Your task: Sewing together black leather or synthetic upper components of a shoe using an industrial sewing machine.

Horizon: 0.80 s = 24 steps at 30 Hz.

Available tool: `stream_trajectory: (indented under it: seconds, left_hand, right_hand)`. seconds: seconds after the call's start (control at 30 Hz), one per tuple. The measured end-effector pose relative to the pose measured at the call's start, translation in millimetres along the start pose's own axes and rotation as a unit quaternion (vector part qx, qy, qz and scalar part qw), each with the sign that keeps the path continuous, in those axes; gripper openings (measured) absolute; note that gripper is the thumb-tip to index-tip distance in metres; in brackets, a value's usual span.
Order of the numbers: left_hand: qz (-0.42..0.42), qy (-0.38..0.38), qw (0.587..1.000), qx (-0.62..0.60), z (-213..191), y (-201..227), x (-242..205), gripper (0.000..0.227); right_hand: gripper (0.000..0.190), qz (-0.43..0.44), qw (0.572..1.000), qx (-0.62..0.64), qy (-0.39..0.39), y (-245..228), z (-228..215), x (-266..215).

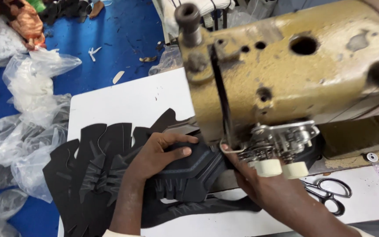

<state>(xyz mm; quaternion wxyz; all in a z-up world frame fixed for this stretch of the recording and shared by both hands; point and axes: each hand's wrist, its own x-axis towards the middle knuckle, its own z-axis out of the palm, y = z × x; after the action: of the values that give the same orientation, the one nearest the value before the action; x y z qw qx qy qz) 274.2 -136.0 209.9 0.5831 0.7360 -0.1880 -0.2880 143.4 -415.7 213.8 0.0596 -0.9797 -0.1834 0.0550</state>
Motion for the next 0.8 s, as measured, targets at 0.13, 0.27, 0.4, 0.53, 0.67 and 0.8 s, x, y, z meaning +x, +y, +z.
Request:
stream_trajectory:
  seconds: [0.13,0.27,0.4,0.53,0.67,0.8]
  left_hand:
    - [0.006,0.131,0.990,0.053,34,-6,-29,0.035]
    - [-0.008,0.305,0.952,-0.026,93,-8,-42,0.037]
    - [0.044,0.351,0.935,0.032,121,-20,-38,0.038]
    - [-0.165,0.390,0.906,-0.007,133,-10,-23,0.044]
    - [-0.191,0.406,0.894,0.004,132,13,-11,0.043]
    - [-0.090,0.413,0.905,0.050,130,-9,-14,0.040]
  right_hand:
    - [0.074,0.003,0.998,-0.042,0.046,9,11,2]
    - [0.071,-0.032,0.982,-0.004,0.184,22,31,-1]
    - [0.059,0.007,0.975,0.109,0.192,42,41,12]
    - [0.047,0.049,0.954,0.214,0.204,73,42,25]
    - [0.037,0.078,0.923,0.312,0.211,96,45,32]
    - [0.028,0.087,0.887,0.405,0.205,95,63,23]
